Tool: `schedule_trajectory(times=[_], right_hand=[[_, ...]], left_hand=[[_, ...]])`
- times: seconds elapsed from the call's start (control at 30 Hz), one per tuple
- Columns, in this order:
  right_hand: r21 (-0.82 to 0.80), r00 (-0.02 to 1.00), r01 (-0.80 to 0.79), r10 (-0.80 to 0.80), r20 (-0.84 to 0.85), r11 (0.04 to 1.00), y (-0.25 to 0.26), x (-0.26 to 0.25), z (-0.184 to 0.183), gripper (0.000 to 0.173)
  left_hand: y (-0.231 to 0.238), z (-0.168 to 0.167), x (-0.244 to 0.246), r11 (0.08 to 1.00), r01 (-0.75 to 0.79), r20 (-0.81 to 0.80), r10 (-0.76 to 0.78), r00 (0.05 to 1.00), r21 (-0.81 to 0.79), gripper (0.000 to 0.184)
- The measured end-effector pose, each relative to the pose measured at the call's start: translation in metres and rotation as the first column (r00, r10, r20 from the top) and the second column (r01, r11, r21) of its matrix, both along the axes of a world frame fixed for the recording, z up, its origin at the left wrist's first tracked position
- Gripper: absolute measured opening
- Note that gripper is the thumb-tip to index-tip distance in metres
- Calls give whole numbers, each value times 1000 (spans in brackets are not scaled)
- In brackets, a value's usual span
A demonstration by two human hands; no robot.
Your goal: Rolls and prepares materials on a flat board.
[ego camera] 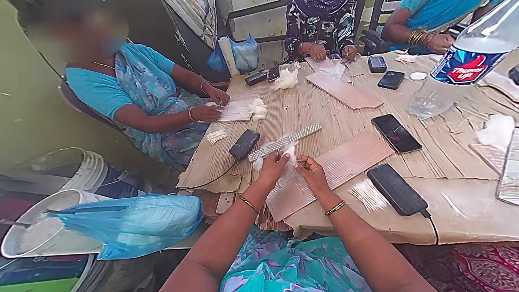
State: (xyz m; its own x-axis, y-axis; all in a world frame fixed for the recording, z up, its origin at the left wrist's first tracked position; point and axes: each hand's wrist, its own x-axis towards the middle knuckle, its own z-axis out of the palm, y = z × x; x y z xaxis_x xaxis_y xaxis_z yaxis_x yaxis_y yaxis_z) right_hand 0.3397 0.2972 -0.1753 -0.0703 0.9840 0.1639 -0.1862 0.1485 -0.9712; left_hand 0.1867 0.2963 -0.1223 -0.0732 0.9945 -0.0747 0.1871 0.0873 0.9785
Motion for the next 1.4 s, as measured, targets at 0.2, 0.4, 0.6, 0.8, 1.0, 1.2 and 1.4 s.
schedule_trajectory(times=[0.2,0.4,0.6,0.8,1.0,1.2,1.4], right_hand=[[2,1000,11,-11,5,1000,1,2,-1,6],[19,1000,18,-18,19,1000,0,0,0,4],[22,999,2,-3,32,1000,1,-1,-2,3],[17,1000,13,-13,23,1000,2,0,-3,4],[7,1000,25,-25,4,1000,2,0,0,7],[-59,982,22,-32,-188,998,5,4,-1,7],[-68,960,13,-31,-279,998,8,2,0,8]], left_hand=[[0,0,-8,995,-87,26,86,996,42,16],[0,11,-10,997,-38,63,43,997,-72,33],[10,5,-1,976,71,-31,-79,996,-208,31],[12,0,-2,991,62,-66,-71,995,-121,22],[15,8,-10,998,-67,-155,64,986,-14,25],[20,23,-37,981,-66,-569,161,806,184,34],[31,-5,-59,987,-18,-769,-114,628,-161,41]])
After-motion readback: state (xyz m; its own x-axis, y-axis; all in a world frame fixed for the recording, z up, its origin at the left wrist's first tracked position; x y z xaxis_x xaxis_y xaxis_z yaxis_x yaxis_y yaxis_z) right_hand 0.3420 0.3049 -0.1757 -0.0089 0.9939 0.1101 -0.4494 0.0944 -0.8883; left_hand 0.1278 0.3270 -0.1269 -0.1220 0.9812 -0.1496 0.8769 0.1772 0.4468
